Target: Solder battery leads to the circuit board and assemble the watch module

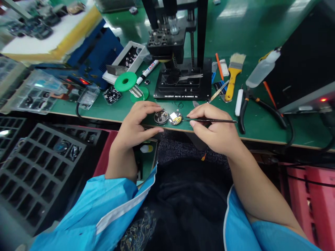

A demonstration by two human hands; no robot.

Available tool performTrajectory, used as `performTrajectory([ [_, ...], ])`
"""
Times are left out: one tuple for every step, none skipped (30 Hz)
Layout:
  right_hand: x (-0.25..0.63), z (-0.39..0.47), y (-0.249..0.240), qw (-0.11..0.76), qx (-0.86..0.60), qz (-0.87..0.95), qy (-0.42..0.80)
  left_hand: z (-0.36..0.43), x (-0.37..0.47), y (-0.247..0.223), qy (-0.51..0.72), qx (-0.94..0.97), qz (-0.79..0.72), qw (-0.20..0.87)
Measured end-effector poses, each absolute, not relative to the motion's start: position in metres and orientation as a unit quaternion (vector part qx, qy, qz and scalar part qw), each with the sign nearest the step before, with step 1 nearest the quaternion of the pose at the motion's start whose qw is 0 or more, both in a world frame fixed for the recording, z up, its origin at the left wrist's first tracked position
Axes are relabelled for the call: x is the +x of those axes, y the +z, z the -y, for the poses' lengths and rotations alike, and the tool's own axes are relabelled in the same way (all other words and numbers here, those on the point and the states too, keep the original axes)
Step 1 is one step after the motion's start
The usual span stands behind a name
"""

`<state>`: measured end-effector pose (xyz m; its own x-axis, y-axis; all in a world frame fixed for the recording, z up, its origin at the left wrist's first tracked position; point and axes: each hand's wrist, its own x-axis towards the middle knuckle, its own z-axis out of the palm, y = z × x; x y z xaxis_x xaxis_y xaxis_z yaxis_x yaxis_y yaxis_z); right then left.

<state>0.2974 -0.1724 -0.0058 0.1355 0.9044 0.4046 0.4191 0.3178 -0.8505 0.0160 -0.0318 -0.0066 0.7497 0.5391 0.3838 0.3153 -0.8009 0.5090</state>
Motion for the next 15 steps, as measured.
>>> performTrajectory([
  [0.2975,0.1723,-0.0060,0.530,-0.535,0.617,0.229,0.0319,0.0141,-0.0064,0.255,0.914,-0.232,0.212],
  [0.2976,0.1723,-0.0062,0.531,-0.533,0.618,0.229,0.0319,0.0129,-0.0063,0.246,0.917,-0.229,0.215],
  [0.2977,0.1722,-0.0064,0.532,-0.532,0.618,0.228,0.0317,0.0123,-0.0065,0.240,0.918,-0.227,0.220],
  [0.2976,0.1722,-0.0065,0.533,-0.531,0.619,0.227,0.0315,0.0122,-0.0068,0.238,0.917,-0.226,0.225],
  [0.2975,0.1721,-0.0065,0.533,-0.531,0.619,0.226,0.0312,0.0124,-0.0075,0.240,0.916,-0.226,0.229],
  [0.2974,0.1720,-0.0065,0.533,-0.531,0.619,0.225,0.0310,0.0128,-0.0085,0.245,0.914,-0.226,0.232],
  [0.2972,0.1720,-0.0064,0.533,-0.531,0.619,0.225,0.0309,0.0132,-0.0097,0.251,0.912,-0.227,0.233],
  [0.2969,0.1720,-0.0063,0.534,-0.530,0.619,0.226,0.0310,0.0137,-0.0110,0.258,0.910,-0.229,0.232],
  [0.2967,0.1720,-0.0062,0.535,-0.529,0.619,0.226,0.0312,0.0142,-0.0122,0.263,0.909,-0.229,0.230],
  [0.2966,0.1721,-0.0061,0.536,-0.528,0.618,0.227,0.0317,0.0147,-0.0131,0.268,0.908,-0.227,0.227],
  [0.2965,0.1721,-0.0060,0.537,-0.528,0.617,0.227,0.0324,0.0154,-0.0137,0.275,0.908,-0.223,0.225],
  [0.2965,0.1720,-0.0061,0.538,-0.528,0.616,0.228,0.0332,0.0162,-0.0138,0.282,0.906,-0.221,0.224],
  [0.2965,0.1720,-0.0062,0.539,-0.528,0.616,0.227,0.0341,0.0172,-0.0133,0.291,0.904,-0.220,0.224],
  [0.2966,0.1718,-0.0064,0.539,-0.528,0.615,0.227,0.0350,0.0184,-0.0122,0.301,0.900,-0.220,0.227],
  [0.2967,0.1715,-0.0067,0.540,-0.528,0.615,0.226,0.0358,0.0200,-0.0106,0.311,0.895,-0.222,0.231],
])
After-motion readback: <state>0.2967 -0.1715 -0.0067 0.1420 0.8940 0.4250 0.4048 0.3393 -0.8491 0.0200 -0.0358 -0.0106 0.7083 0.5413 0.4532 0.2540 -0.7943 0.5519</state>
